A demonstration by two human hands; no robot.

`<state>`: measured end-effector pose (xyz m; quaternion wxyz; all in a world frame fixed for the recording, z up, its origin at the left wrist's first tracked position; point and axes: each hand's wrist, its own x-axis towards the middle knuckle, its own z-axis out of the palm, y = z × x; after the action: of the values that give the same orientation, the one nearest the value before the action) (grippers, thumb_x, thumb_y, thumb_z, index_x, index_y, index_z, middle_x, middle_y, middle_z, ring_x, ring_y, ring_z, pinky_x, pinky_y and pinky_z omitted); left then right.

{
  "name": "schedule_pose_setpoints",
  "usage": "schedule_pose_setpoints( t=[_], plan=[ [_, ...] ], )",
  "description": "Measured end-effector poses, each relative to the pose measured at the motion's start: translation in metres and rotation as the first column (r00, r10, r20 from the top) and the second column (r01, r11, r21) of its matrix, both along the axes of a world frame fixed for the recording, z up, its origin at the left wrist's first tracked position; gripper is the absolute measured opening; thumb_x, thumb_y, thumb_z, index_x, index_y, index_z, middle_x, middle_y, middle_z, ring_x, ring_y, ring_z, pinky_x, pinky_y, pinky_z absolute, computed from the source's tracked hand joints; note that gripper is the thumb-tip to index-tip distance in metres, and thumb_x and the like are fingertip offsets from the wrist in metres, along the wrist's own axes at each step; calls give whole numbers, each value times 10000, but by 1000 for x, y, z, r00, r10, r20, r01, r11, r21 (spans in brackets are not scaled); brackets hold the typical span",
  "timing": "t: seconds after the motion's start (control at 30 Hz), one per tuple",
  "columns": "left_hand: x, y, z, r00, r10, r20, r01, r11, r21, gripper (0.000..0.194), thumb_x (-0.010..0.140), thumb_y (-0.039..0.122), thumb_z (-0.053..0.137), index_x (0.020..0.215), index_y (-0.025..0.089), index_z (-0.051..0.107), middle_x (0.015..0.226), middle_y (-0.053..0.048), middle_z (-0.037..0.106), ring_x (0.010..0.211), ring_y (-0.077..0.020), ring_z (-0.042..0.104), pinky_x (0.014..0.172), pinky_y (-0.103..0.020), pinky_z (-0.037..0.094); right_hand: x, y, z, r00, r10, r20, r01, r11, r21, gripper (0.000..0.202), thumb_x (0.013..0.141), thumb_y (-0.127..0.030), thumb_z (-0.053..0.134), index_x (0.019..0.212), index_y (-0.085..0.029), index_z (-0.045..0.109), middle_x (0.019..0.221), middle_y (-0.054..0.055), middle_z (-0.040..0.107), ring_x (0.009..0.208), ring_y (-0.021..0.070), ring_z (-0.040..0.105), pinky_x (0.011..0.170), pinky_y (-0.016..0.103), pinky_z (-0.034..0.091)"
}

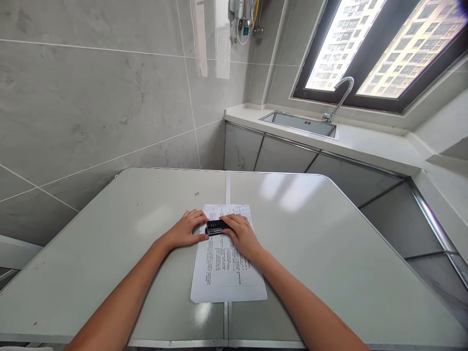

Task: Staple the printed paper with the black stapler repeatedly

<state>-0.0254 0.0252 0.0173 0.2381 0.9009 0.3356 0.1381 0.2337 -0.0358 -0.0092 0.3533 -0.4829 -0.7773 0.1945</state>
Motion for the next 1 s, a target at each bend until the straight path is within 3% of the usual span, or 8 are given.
schedule_pose_setpoints(
  t=[0.1, 0.2, 0.3, 0.37, 0.43, 0.67, 1.0],
  plan=[
    [3, 0, -3, 1000, 13, 5, -13, 1000, 25, 277, 939, 479, 642, 1037, 220, 641, 1103, -66, 649, 1046, -261, 555, 951, -413, 401, 2, 2, -2, 999, -19, -26, 19, 1000, 16, 341, 1019, -255, 594, 1350, -312, 649, 1260, 59, 684, 1163, 245, 612, 1043, 453, 478],
    [3, 1, -7, 999, 36, 29, -36, 999, -1, 273, 914, 474, 673, 991, 217, 623, 1088, -61, 650, 1040, -256, 558, 948, -403, 406, 9, 0, 1, 994, -93, -61, 100, 988, 115, 361, 963, -324, 688, 1323, -297, 681, 1237, 76, 677, 1161, 263, 598, 1034, 465, 483],
    [2, 3, -9, 997, 51, 63, -47, 998, -51, 262, 880, 459, 716, 928, 219, 621, 1076, -52, 653, 1032, -250, 564, 960, -393, 411, 17, -4, 8, 972, -196, -126, 215, 963, 163, 184, 986, -361, 641, 1045, -265, 787, 1061, 75, 695, 996, 244, 606, 926, 441, 508],
    [2, 4, -10, 995, 50, 84, -43, 996, -81, 256, 862, 450, 739, 901, 220, 633, 1063, -49, 657, 1019, -246, 566, 962, -390, 417, 21, -6, 12, 963, -224, -150, 245, 960, 134, 315, 1024, -348, 555, 831, -254, 786, 936, 68, 687, 874, 220, 585, 828, 406, 508],
    [2, 5, -11, 993, 51, 102, -40, 994, -105, 257, 846, 449, 756, 881, 219, 647, 1039, -48, 662, 992, -242, 569, 955, -389, 423, 24, -6, 15, 958, -233, -166, 250, 965, 85, 387, 1029, -347, 519, 755, -253, 776, 885, 65, 689, 827, 215, 572, 775, 389, 497],
    [1, 6, -13, 991, 55, 124, -39, 991, -128, 246, 840, 440, 759, 866, 214, 663, 1026, -48, 667, 978, -236, 589, 966, -389, 420, 25, -1, 13, 898, -279, -340, 232, 957, -172, 392, 993, -393, 539, 743, -241, 800, 886, 50, 741, 829, 211, 659, 759, 351, 502],
    [-1, 5, -15, 991, 41, 128, -25, 992, -121, 251, 882, 459, 724, 887, 216, 659, 1038, -50, 659, 1021, -239, 603, 1014, -402, 393, 25, 0, 12, 887, -299, -352, 238, 949, -206, 377, 978, -387, 555, 733, -243, 802, 888, 44, 751, 863, 216, 672, 757, 339, 491]
  ],
)
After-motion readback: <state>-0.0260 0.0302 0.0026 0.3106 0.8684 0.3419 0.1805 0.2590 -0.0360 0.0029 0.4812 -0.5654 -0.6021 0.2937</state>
